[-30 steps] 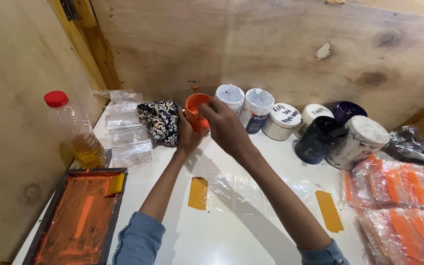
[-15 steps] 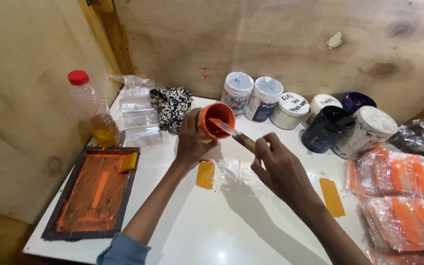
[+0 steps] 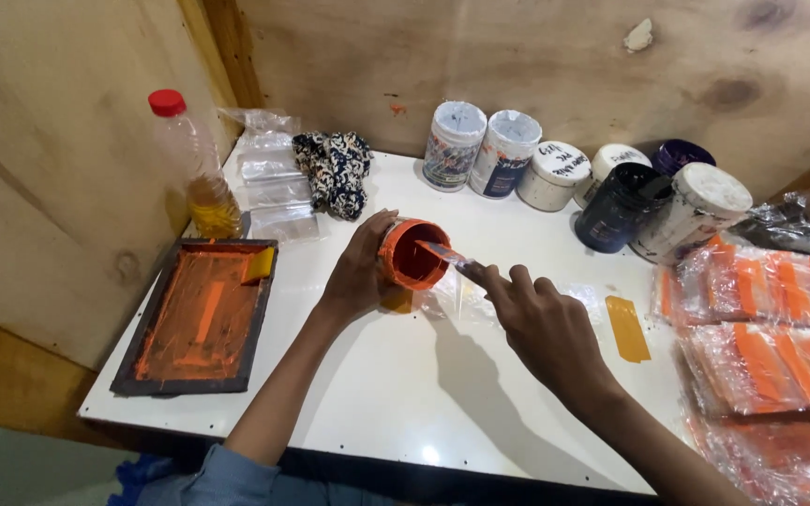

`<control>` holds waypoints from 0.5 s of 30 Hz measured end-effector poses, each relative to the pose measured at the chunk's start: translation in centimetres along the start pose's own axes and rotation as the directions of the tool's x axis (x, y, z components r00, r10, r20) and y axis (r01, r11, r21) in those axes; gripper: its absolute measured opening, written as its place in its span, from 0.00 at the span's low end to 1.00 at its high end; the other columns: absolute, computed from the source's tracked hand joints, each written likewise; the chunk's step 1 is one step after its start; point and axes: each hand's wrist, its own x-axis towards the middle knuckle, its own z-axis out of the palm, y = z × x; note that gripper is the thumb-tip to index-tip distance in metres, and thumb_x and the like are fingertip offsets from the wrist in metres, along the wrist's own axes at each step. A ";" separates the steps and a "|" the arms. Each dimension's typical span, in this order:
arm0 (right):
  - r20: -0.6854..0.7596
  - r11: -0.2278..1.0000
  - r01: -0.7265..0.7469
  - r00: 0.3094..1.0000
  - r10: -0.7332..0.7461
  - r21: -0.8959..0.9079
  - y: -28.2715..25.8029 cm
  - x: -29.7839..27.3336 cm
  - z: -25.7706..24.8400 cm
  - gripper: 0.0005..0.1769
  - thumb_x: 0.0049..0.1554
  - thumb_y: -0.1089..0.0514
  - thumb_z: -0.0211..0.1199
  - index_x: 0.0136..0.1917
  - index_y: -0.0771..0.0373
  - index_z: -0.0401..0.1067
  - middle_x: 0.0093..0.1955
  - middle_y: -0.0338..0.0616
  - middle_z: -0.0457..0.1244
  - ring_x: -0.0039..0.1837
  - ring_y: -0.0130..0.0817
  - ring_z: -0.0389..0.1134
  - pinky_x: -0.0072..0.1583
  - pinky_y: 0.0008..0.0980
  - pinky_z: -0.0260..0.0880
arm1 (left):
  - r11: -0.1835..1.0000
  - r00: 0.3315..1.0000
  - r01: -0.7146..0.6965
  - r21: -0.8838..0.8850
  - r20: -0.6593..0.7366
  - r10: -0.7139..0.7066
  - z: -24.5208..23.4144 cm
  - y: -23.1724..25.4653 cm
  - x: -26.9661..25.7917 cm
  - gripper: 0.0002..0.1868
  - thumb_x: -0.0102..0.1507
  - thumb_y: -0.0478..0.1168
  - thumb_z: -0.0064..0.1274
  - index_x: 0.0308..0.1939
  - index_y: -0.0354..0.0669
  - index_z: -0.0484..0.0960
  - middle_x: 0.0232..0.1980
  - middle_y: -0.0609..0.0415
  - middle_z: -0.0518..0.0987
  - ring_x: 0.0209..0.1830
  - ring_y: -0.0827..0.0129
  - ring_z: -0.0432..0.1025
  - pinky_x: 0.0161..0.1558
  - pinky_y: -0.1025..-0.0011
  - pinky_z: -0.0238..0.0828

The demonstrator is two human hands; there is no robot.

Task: The person cleans a table with a cloth, then stirs orange paint in a small container using a stick. They then use a yellow sponge to spread the orange paint evenly across a rectangular black tray.

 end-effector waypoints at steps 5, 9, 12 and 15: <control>0.187 0.993 -0.067 0.981 0.048 0.100 -1.0 0.4 -2.4 0.13 0.63 0.55 0.59 0.61 0.54 0.71 0.39 0.42 0.68 0.28 0.30 0.72 0.30 0.29 0.74 | 0.997 0.997 -0.070 -0.030 0.005 0.071 -0.4 0.1 0.1 0.48 0.48 0.40 0.77 0.67 0.40 0.64 0.65 0.40 0.72 0.68 0.39 0.66 0.70 0.47 0.63; 0.259 0.976 -0.088 0.965 0.034 0.199 -0.3 0.9 -4.3 0.10 0.64 0.55 0.57 0.59 0.55 0.70 0.37 0.45 0.69 0.31 0.40 0.75 0.31 0.35 0.76 | 0.994 0.995 -0.097 -0.044 0.023 0.098 -0.3 -0.3 0.0 0.47 0.49 0.40 0.77 0.66 0.43 0.64 0.64 0.39 0.73 0.67 0.38 0.67 0.70 0.46 0.63; 0.374 0.949 -0.170 0.926 0.062 0.264 0.3 1.4 -4.2 0.11 0.65 0.54 0.54 0.58 0.57 0.72 0.38 0.48 0.71 0.32 0.42 0.76 0.34 0.36 0.77 | 0.994 0.994 -0.110 -0.006 0.017 0.110 0.3 -0.9 -0.3 0.46 0.49 0.40 0.77 0.65 0.43 0.65 0.64 0.42 0.73 0.68 0.40 0.67 0.71 0.46 0.63; 0.442 0.921 -0.212 0.896 0.050 0.326 0.6 1.2 -3.1 0.13 0.65 0.57 0.53 0.59 0.60 0.73 0.38 0.51 0.71 0.31 0.42 0.75 0.35 0.35 0.78 | 0.991 0.992 -0.127 0.028 0.006 0.127 0.8 -1.6 -0.5 0.46 0.50 0.41 0.76 0.67 0.44 0.64 0.67 0.44 0.72 0.70 0.41 0.65 0.72 0.48 0.61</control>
